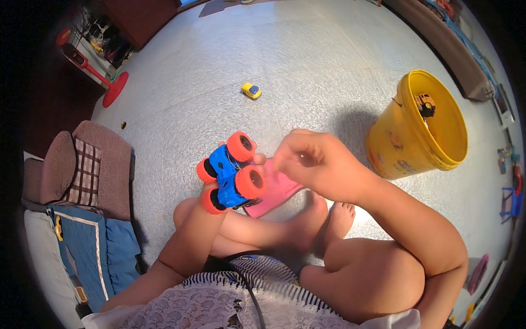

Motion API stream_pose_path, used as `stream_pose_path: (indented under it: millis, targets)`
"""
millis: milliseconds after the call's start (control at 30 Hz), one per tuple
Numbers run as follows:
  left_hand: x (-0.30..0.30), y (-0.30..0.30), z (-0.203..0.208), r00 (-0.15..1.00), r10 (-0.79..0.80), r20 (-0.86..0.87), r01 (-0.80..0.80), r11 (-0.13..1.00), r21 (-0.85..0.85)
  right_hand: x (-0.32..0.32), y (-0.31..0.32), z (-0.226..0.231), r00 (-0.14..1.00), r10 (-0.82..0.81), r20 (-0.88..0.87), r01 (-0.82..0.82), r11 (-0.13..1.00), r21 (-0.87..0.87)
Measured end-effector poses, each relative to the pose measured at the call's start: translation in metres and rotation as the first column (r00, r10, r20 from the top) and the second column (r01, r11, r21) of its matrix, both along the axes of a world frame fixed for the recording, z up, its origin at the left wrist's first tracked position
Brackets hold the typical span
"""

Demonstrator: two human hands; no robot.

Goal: The person is assembling a toy car by attaching wheels and a body component.

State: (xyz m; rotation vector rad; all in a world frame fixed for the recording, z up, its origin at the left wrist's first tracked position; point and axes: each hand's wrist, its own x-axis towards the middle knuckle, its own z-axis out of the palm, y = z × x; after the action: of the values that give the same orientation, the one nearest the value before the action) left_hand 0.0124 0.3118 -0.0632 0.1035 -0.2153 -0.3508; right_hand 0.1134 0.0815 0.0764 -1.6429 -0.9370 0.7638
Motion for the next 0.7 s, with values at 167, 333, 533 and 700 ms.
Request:
stream_pose_path:
  millis: [167, 333, 533, 700]
  targets:
    - [-0.009, -0.015, 0.029, 0.965, 0.245, -0.091, -0.179, 0.873, 0.453, 0.001, -0.002, 0.002, 0.962, -0.166, -0.218, 0.162, 0.986, -0.038]
    - [-0.01, -0.018, 0.033, 0.854, 0.52, 0.001, -0.411, 0.676, 0.612, 0.001, 0.002, -0.004, 0.976, -0.102, 0.191, 0.093, 0.994, 0.056]
    - [-0.009, -0.032, 0.034, 0.701, 0.667, 0.252, -0.597, 0.356, 0.719, -0.01, 0.012, -0.001, 0.684, -0.111, 0.721, 0.118, 0.992, 0.041]
    - [-0.014, -0.04, 0.033, 0.587, 0.617, 0.524, -0.68, 0.024, 0.733, -0.007, 0.009, -0.021, 0.811, -0.178, 0.557, 0.153, 0.984, 0.093]
